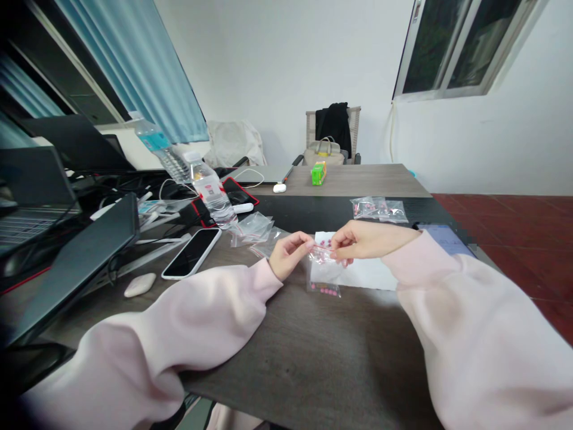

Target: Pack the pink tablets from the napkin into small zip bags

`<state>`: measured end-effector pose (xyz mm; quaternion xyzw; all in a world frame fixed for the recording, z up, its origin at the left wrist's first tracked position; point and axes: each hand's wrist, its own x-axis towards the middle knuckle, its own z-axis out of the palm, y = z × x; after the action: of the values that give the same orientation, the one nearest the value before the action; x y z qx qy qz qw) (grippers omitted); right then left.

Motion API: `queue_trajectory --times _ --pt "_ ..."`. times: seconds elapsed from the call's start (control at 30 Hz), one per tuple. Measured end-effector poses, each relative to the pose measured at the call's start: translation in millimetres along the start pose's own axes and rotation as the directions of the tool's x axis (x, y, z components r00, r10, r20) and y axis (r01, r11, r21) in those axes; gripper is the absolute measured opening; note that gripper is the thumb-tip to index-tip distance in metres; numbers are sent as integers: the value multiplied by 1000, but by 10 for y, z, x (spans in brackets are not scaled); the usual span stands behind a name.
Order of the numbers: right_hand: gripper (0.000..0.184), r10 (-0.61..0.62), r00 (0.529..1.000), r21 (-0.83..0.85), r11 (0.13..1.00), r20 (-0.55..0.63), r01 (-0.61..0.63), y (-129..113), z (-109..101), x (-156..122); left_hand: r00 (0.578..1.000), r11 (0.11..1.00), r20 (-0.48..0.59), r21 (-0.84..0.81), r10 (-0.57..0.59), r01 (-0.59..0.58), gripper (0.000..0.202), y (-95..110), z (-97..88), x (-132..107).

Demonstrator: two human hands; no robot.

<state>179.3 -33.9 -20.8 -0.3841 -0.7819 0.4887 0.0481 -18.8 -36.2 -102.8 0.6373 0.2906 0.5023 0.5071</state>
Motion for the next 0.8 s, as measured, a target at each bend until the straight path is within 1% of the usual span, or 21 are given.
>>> queue_trajectory --times 0.13,0.3,0.5,0.57,0.7,0.8 --pt "37 -14 1000 -41 999 -6 13 -14 -16 -20 1000 1000 20 21 13 -14 45 -4 -1 -9" --pt "37 -41 999 -37 998 9 42 -5 -6 -10 999 996 5 81 46 -46 45 -34 -1 -18" --pt "30 -83 997 -60 995 6 83 -38 27 -25 998 992 -21 115 57 -54 45 -14 5 -38" --pt "32 -64 998 -59 996 -8 64 -48 36 -37 998 994 -29 103 48 -44 46 -9 12 -36" --pt "41 19 998 -32 999 -53 -21 -62 45 -49 999 998 -17 60 27 -26 47 -7 20 -27" --pt "45 -14 998 -14 1000 -65 13 -57 48 -35 1000 999 10 50 10 -10 45 1 13 -39"
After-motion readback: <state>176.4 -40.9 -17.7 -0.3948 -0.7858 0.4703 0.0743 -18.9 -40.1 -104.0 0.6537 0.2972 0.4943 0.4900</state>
